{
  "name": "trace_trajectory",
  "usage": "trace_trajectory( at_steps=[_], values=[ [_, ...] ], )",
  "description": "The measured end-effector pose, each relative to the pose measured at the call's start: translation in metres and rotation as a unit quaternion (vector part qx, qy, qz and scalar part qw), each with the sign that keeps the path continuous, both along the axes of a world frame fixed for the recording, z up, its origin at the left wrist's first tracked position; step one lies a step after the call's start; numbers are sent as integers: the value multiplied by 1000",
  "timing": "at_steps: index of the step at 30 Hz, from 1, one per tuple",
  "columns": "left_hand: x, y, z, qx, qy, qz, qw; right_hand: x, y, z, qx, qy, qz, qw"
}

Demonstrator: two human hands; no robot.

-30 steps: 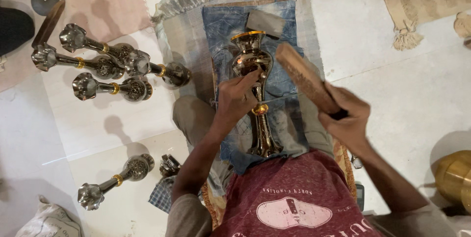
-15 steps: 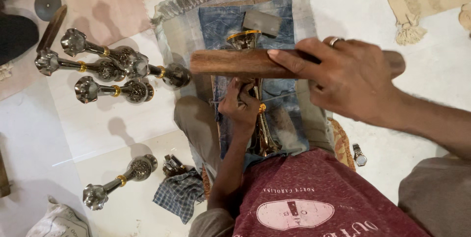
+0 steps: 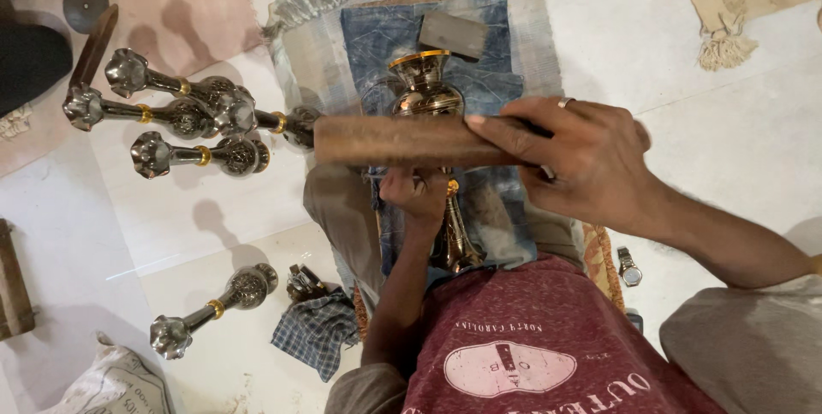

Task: The person sits on the floor holding a brass vase upright between their legs and hammers its surface with a wooden mallet and a small punch, working around the body and neck to shape and smooth the metal. Finished brass vases lie on the floor beside them, and they reach toward the pile near the end.

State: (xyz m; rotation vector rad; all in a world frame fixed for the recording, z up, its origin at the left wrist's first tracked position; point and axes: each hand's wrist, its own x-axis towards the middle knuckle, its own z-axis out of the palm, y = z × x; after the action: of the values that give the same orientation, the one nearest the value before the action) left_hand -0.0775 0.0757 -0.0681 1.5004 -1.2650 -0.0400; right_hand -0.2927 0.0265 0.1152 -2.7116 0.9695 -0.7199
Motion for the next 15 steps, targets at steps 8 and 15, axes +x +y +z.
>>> trace_trajectory(
  at_steps=[8,15],
  values=[
    [2,1,2,-13,-50,-50,997,8,-5,-7,-110,74,-15,991],
    [7,-4,14,-16,-73,-131,989,-13,-1,-17,19,-165,-24,986]
  ],
)
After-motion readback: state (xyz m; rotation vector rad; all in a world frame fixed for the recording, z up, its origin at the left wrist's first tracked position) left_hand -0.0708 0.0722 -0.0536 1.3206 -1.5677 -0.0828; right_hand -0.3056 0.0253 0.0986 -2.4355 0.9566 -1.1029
